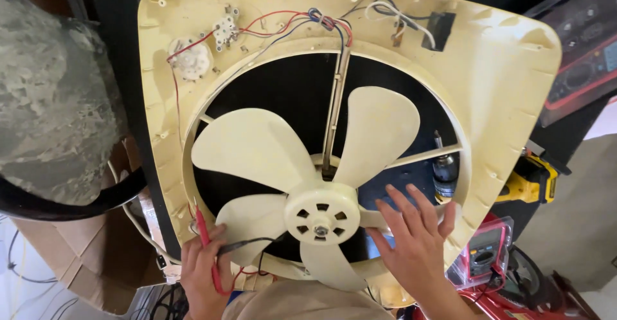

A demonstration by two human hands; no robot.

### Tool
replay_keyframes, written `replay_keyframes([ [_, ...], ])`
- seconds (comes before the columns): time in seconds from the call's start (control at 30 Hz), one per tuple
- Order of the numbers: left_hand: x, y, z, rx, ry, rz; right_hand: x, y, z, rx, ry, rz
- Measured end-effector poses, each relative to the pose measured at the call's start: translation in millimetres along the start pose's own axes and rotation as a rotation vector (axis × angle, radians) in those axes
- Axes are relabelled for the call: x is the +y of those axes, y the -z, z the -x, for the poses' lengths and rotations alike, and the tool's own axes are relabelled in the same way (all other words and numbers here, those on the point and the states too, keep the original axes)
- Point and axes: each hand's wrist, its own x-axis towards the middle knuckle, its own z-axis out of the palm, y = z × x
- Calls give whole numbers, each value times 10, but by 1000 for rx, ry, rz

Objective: Testing electrical components and wiring of a fan assembly using a multimeter

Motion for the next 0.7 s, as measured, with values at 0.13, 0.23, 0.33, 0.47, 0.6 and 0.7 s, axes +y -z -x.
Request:
replay_keyframes([
  [0.13, 40, 3, -34, -9, 18, -23, -10, -40, 14, 22, -16, -25],
  [0.23, 40, -5, -109, 38, -3, 26, -14, -96, 68, 44, -37, 1],
  [0.33, 21, -25, -186, 57, -33, 6, -34, -108, 69, 40, -53, -14],
  [0.47, 20, -66, -269, 121, -86, 31, -56, -133, 38, 78, -68, -40],
  [0.6, -82, -156, -208, 203, -56, 13, -11, -274, 125, 123, -70, -21],
  [0.7, -635, -538, -81, 385, -189, -69, -70, -223, 57, 131, -117, -41],
])
